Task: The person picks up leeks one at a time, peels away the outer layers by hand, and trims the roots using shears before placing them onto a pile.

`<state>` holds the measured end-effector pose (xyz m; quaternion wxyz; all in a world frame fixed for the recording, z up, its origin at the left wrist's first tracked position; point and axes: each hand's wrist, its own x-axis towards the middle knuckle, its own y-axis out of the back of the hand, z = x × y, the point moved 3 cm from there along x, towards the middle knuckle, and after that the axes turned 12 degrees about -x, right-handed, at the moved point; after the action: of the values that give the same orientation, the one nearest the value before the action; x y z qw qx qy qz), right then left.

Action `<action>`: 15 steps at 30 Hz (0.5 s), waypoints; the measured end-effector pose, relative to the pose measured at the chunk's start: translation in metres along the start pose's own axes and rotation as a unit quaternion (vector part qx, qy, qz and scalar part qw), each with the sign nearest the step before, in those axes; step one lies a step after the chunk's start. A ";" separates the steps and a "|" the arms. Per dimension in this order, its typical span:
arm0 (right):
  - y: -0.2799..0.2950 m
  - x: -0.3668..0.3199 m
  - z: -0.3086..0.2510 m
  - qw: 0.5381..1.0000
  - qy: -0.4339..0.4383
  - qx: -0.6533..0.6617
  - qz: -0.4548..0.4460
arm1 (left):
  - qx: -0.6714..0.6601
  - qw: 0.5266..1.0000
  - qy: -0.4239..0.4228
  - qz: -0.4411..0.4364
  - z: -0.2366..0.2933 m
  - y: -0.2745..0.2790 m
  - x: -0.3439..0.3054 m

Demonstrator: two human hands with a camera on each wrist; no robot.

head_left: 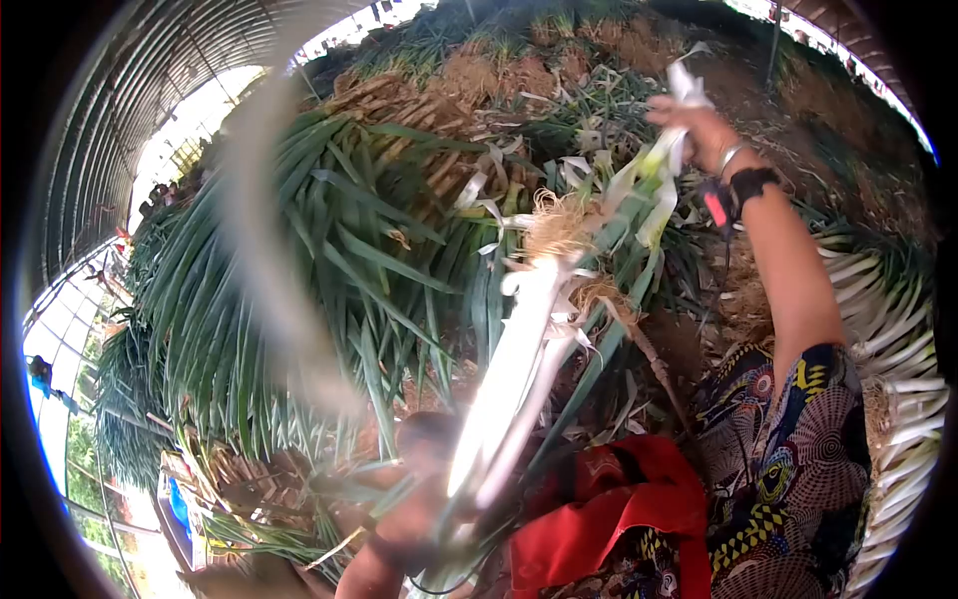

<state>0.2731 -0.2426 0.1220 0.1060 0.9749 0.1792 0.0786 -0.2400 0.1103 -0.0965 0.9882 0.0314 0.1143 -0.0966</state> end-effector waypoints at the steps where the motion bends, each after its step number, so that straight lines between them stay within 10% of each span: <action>1: -0.026 -0.016 0.001 0.995 0.047 0.053 -0.076 | -0.005 1.000 0.008 0.006 -0.007 0.002 0.002; 5: -0.120 -0.100 -0.011 0.963 0.051 0.049 -0.262 | -0.004 1.000 0.021 0.005 -0.016 0.001 0.008; 9: -0.165 -0.109 0.063 0.910 -0.131 0.043 -0.391 | 0.020 0.999 0.000 -0.031 0.003 -0.005 0.009; 13: -0.206 -0.145 0.032 0.861 0.033 0.034 -0.507 | 0.021 0.999 0.006 -0.045 0.011 -0.007 0.004; 15: -0.206 -0.134 0.028 0.868 0.318 -0.139 -0.355 | 0.017 0.999 0.008 -0.044 0.011 -0.007 0.001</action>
<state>0.0855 -0.1085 0.0315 0.1985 0.7431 0.5243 0.3654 -0.2383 0.1026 -0.0865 0.9813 0.0440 0.1222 -0.1417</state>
